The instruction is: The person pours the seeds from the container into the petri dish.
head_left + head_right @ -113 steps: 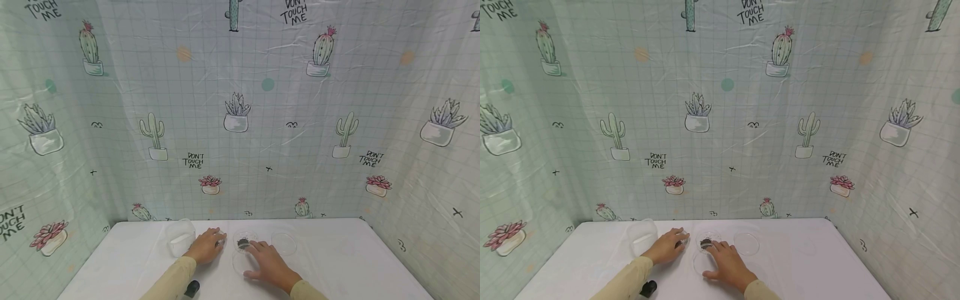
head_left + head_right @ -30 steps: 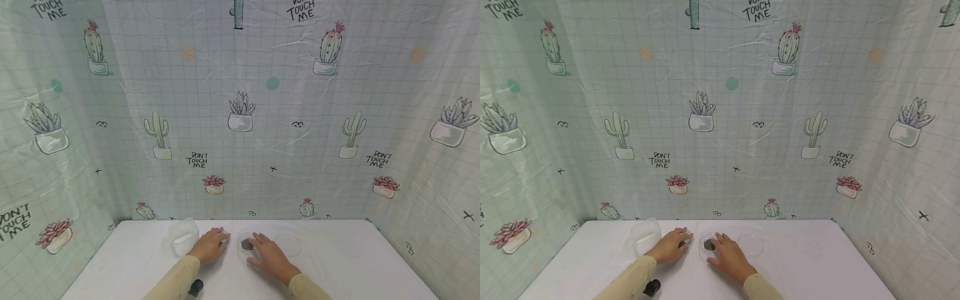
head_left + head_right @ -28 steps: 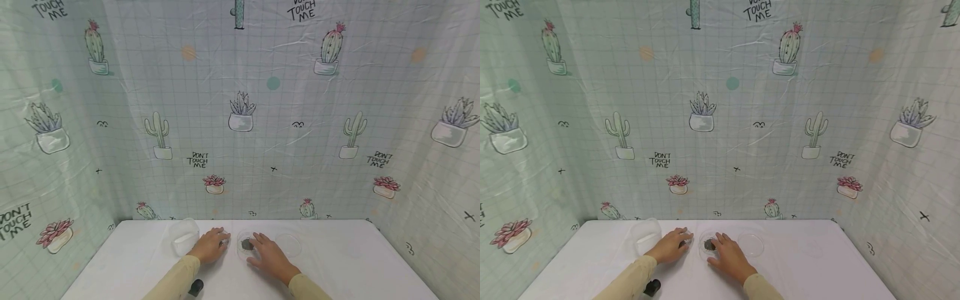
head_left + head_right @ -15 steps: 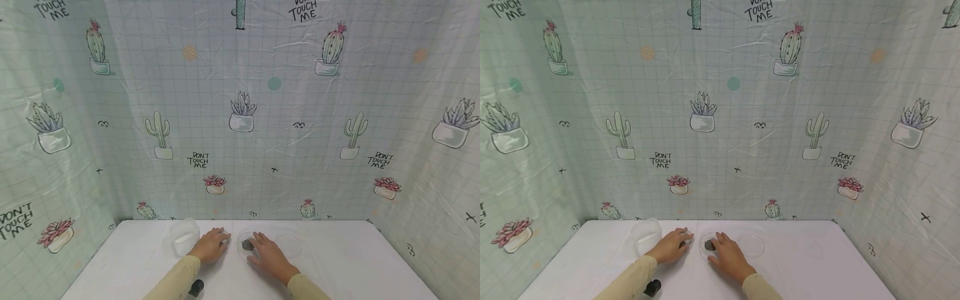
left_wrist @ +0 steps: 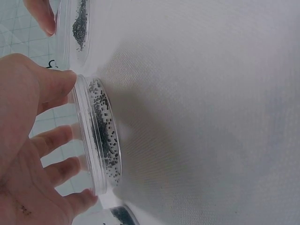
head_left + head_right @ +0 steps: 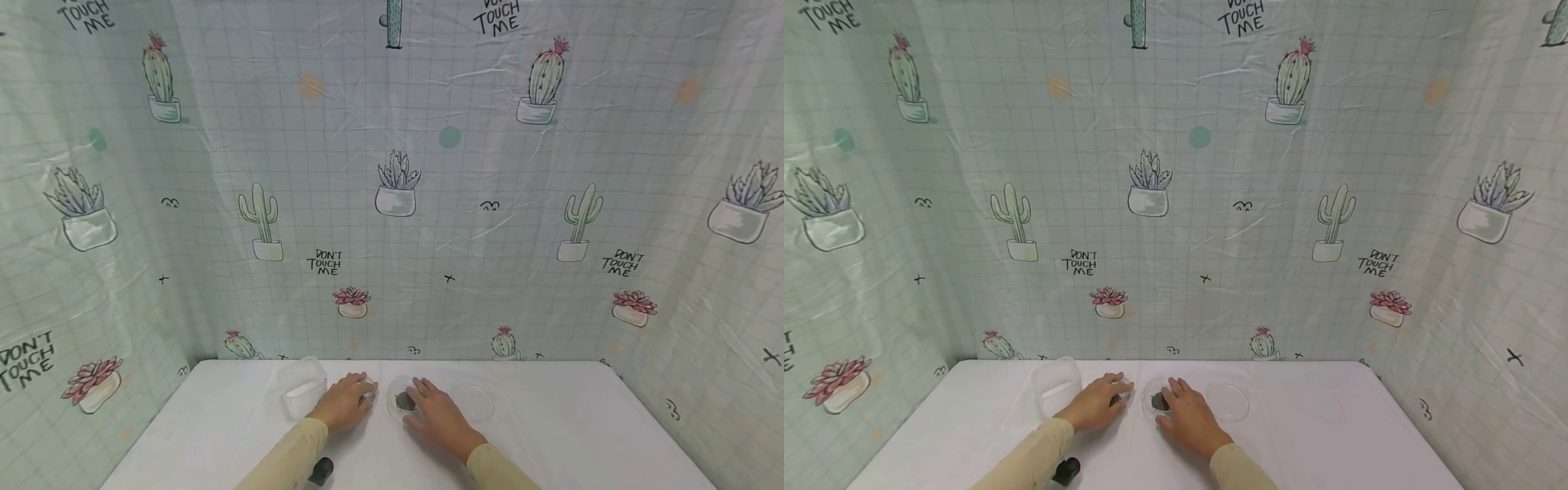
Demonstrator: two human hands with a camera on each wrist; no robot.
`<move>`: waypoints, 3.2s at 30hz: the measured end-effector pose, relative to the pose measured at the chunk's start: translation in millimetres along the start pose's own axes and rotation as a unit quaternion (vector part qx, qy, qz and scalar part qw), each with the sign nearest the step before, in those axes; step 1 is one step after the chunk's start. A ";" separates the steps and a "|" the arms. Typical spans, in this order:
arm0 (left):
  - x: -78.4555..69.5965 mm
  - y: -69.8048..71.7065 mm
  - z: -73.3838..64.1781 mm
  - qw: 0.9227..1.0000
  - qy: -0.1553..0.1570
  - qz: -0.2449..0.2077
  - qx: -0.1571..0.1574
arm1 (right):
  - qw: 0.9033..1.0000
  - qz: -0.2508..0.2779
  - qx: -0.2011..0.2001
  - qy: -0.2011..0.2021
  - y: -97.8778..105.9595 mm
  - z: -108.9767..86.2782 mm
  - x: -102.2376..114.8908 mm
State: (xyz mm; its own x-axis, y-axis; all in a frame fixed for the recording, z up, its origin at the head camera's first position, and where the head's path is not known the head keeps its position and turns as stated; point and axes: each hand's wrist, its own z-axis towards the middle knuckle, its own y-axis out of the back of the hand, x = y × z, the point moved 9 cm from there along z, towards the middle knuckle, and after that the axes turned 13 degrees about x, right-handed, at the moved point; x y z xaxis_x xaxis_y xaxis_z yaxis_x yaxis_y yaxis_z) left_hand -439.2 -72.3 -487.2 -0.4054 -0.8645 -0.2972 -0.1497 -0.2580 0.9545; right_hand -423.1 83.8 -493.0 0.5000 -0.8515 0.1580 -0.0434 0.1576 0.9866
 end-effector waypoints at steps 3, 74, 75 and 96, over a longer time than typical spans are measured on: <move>0.2 -0.4 0.0 1.000 -0.001 0.002 0.000 | 1.000 -0.002 0.004 0.001 0.2 0.9 0.9; -1.6 -0.1 1.4 1.000 0.009 -0.022 -0.009 | 0.998 0.031 -0.027 -0.056 15.8 -23.7 -44.9; -2.5 0.3 1.2 1.000 0.006 -0.023 -0.008 | 0.998 0.030 -0.030 -0.055 16.2 -24.6 -45.7; -12.2 23.8 -7.6 0.999 -0.035 0.014 -0.030 | 0.996 0.021 -0.034 -0.080 24.9 -36.7 -67.4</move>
State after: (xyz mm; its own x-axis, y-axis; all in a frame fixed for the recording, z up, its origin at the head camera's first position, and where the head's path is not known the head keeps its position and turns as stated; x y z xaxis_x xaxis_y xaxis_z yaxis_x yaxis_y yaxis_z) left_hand -431.0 -71.2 -460.7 -0.4711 -0.8399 -0.2696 -0.0843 -0.2614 0.9616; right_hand -426.1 163.4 -480.7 0.3551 -0.9112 0.2087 -0.0001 0.2233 0.9748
